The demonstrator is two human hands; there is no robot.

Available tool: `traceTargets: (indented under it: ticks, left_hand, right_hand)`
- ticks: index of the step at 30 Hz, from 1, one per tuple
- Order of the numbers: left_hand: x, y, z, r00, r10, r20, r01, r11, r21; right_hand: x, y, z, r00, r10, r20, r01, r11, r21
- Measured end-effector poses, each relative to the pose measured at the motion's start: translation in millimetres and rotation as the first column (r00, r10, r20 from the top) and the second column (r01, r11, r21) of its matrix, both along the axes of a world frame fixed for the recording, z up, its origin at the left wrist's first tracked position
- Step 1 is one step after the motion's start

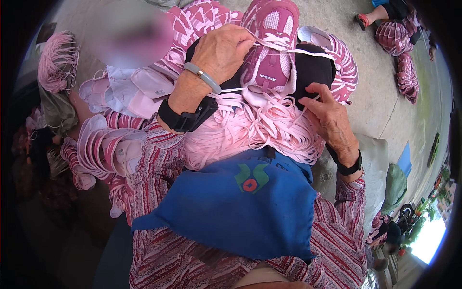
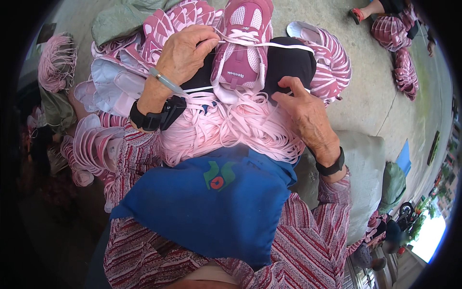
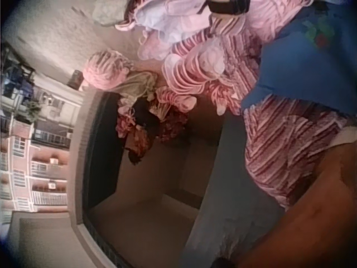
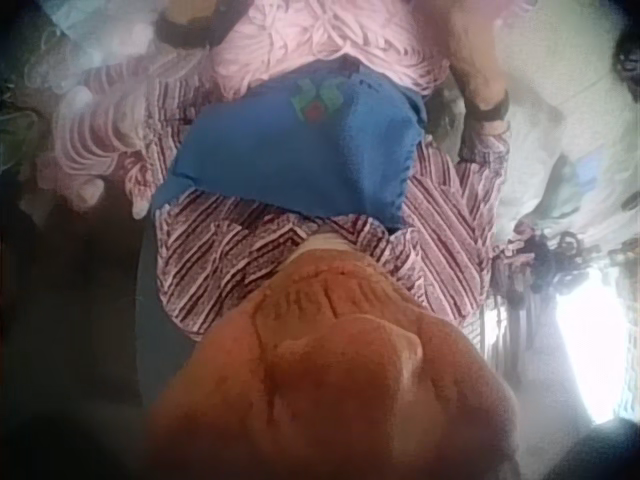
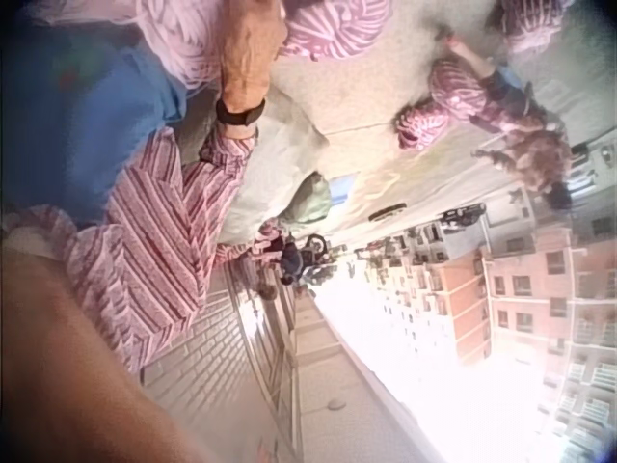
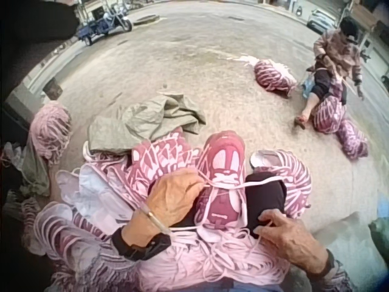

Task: Lacing shoelaces into multiple pairs of pink sneakers.

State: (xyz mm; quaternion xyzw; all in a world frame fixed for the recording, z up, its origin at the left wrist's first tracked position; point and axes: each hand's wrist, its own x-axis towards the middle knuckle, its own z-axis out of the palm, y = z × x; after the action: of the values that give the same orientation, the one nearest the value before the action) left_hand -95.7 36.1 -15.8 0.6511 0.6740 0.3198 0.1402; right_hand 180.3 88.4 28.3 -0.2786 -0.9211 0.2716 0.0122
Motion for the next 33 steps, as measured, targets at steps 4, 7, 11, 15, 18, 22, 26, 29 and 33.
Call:
traceTargets:
  ticks: [4,7,11,15,18,22,26,29,33]
  left_hand:
    - [-1.0,1.3,0.5,0.977,0.063,0.201,-0.025,0.982,-0.188]
    - [-3.4,4.0,3.2,0.999,-0.024,0.041,0.028,0.994,-0.102]
    - [-7.3,12.4,7.9,0.998,-0.049,0.033,0.054,0.985,-0.161]
    - [-9.3,18.8,13.1,0.99,-0.052,0.13,0.091,0.946,-0.312]
    - [-7.6,22.6,14.0,0.991,-0.078,0.105,0.105,0.95,-0.294]
    - [-5.0,24.5,12.2,0.994,-0.032,0.1,0.061,0.952,-0.301]
    - [-5.1,21.1,10.9,0.979,0.019,0.202,0.047,0.947,-0.318]
    - [-4.4,17.7,9.8,0.945,0.082,0.317,0.038,0.934,-0.356]
    - [-2.9,14.3,8.2,0.9,0.158,0.407,0.006,0.928,-0.373]
  right_hand:
    - [1.2,9.0,-1.9,0.995,-0.071,-0.064,0.071,0.997,-0.017]
    - [-1.2,12.2,-5.1,0.948,-0.27,-0.17,0.266,0.963,-0.046]
    - [-3.1,12.6,-9.5,0.925,-0.312,-0.218,0.318,0.948,-0.012]
    - [-1.6,10.9,-9.0,0.961,-0.241,-0.135,0.26,0.954,0.149]
    - [-6.0,7.1,-9.6,0.964,-0.215,-0.156,0.245,0.947,0.209]
    - [-20.2,1.3,-16.9,0.987,-0.128,-0.098,0.149,0.956,0.254]
    - [-25.7,2.2,-19.3,0.946,-0.186,-0.267,0.214,0.974,0.08]
    - [-24.4,4.1,-18.6,0.94,-0.282,-0.19,0.28,0.959,-0.037]
    - [-24.1,4.8,-19.6,0.948,-0.243,-0.207,0.251,0.968,0.013]
